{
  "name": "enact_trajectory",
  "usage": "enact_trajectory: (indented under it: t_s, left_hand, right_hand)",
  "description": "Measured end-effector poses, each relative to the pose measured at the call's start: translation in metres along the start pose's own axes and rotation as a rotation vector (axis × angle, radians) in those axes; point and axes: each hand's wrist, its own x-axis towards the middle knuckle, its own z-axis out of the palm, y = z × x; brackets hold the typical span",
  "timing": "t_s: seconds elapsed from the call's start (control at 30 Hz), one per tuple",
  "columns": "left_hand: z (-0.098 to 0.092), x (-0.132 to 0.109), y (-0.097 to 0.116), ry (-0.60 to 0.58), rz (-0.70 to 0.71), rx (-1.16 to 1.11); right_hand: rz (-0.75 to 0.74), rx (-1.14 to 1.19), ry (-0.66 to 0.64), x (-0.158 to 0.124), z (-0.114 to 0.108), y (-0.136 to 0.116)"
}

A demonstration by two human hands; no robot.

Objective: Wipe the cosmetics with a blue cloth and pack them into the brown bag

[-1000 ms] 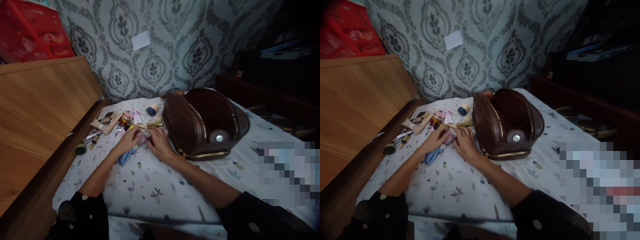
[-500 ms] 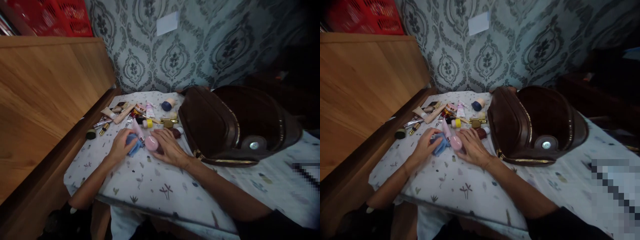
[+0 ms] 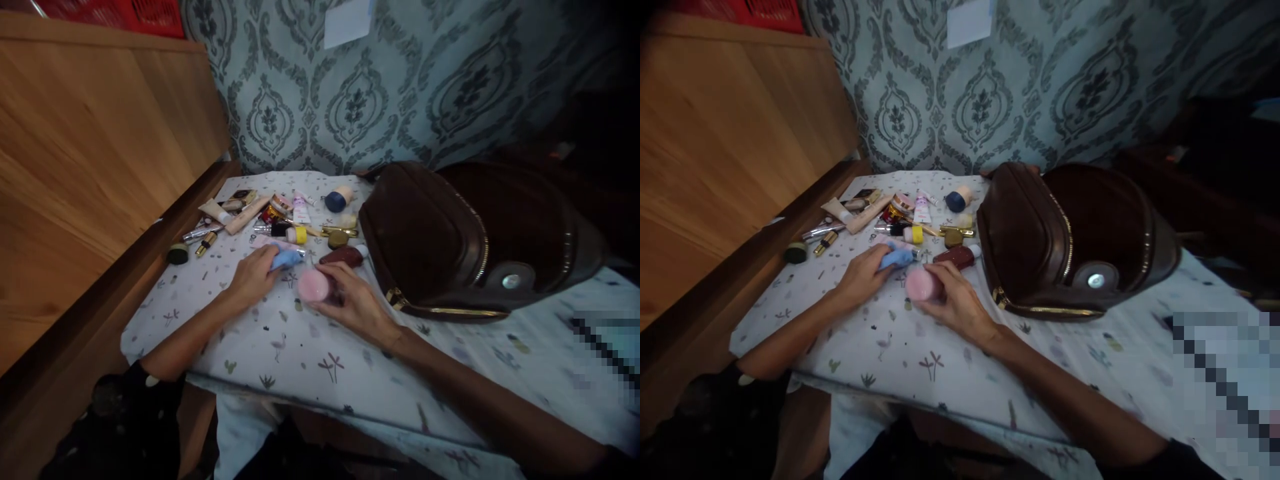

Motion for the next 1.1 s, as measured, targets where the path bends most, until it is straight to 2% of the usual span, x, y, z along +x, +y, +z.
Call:
enact_trajectory:
  t_s: [0.07, 0.2, 0.37, 0.43, 0.6, 0.7, 0.87, 1.0, 1.1]
  left_hand:
    - [0.001, 0.002, 0.005, 0.043, 0.007, -0.101]
    - [0.000, -0.005, 0.017, 0.079, 0.138, -0.385]
    - [0.004, -0.013, 0.026, -0.068, 0.202, -0.600]
    - [0.010, -0.016, 0.026, -0.030, 0.243, -0.585]
    - [0.019, -0.022, 0.029, 0.149, 0.339, -0.402]
    - [0.017, -0.023, 0.034, 0.140, 0.410, -0.373]
    - [0.012, -0.024, 0.042, 0.069, 0.677, -0.270]
    - [0.014, -0.030, 0.040, 0.046, 0.866, -0.163]
    - [0.017, -0.034, 0.032, 0.076, 0.920, -0.088]
  right_hand:
    - [0.029, 0.033, -0.040, -0.004, -0.006, 0.000]
    - [0.026, 0.072, -0.128, -0.009, -0.009, 0.003]
    - [0.070, 0.095, -0.106, -0.008, -0.007, 0.003]
    - [0.110, 0.101, -0.104, -0.006, -0.008, 0.001]
    - [0.154, 0.043, -0.111, -0.006, -0.011, -0.007]
    - [0.127, -0.034, -0.126, -0.009, -0.008, -0.011]
    - [0.098, -0.012, -0.101, -0.012, -0.005, -0.012]
    - [0.167, 0.062, -0.056, -0.008, -0.005, -0.009]
    - [0.243, 0.099, -0.043, -0.006, -0.007, -0.007]
